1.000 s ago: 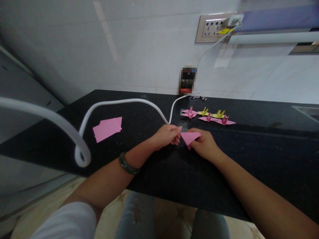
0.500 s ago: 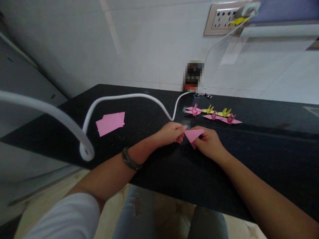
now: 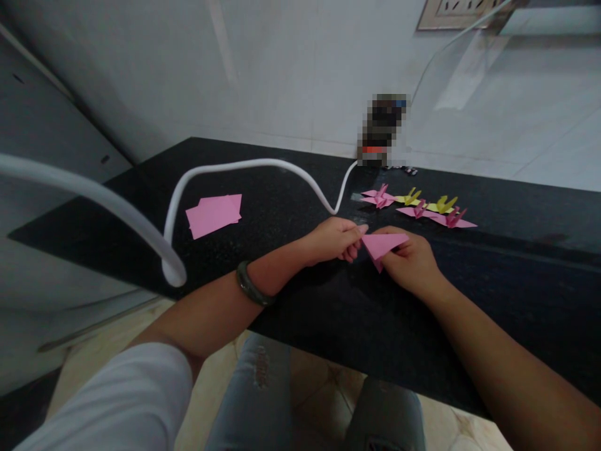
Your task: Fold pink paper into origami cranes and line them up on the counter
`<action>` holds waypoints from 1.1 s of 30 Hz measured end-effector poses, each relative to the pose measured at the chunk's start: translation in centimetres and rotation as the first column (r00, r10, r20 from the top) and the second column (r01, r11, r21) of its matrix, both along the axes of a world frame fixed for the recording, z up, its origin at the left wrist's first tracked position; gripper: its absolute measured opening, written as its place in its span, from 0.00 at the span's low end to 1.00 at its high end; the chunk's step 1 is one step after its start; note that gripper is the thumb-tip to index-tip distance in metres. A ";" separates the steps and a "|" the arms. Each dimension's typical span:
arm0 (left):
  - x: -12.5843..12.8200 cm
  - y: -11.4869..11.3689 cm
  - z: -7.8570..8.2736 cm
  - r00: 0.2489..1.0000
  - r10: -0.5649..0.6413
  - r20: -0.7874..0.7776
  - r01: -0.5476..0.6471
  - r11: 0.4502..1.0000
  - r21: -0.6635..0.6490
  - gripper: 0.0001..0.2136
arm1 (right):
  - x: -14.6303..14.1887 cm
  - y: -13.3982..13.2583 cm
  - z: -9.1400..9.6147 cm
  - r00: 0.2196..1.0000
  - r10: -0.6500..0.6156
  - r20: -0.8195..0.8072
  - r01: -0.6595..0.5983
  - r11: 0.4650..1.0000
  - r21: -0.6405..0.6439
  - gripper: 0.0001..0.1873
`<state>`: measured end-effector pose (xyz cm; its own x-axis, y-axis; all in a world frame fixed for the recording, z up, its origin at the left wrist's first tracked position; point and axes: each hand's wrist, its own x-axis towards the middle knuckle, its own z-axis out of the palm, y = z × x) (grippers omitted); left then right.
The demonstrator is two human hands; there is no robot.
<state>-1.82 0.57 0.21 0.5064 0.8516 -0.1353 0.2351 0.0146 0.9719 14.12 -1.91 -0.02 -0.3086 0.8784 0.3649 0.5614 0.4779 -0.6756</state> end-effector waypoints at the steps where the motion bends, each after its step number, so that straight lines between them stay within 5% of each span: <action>1: 0.0 0.0 -0.1 1.000 -0.006 0.002 0.006 1.000 -0.003 0.17 | 0.0 0.0 0.0 1.000 0.007 -0.006 -0.007 1.000 -0.002 0.10; 14: -0.1 -0.2 0.4 0.997 -0.071 0.020 0.072 0.995 -0.063 0.17 | -0.2 0.0 -0.3 0.992 -0.126 -0.019 0.127 0.992 0.022 0.03; 20: 0.0 -0.1 0.3 0.999 0.000 0.048 0.000 1.000 -0.006 0.16 | -0.3 -0.1 0.0 0.993 -0.095 -0.064 0.097 0.995 0.034 0.05; 28: -0.1 0.1 0.3 0.986 0.155 0.069 -0.158 0.987 0.036 0.16 | -0.5 0.4 -0.5 0.955 -0.085 -0.283 0.016 0.971 -0.239 0.07; 33: -0.1 0.0 0.2 0.999 0.045 0.029 -0.044 0.999 -0.007 0.17 | -0.4 0.6 -0.6 0.925 -0.091 -0.368 0.015 0.979 -0.203 0.10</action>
<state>-1.88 0.54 0.39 0.4719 0.8726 -0.1261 0.2052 0.0304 0.9782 13.70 -1.34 -0.57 -0.1338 0.9545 0.2665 0.2711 0.2939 -0.9166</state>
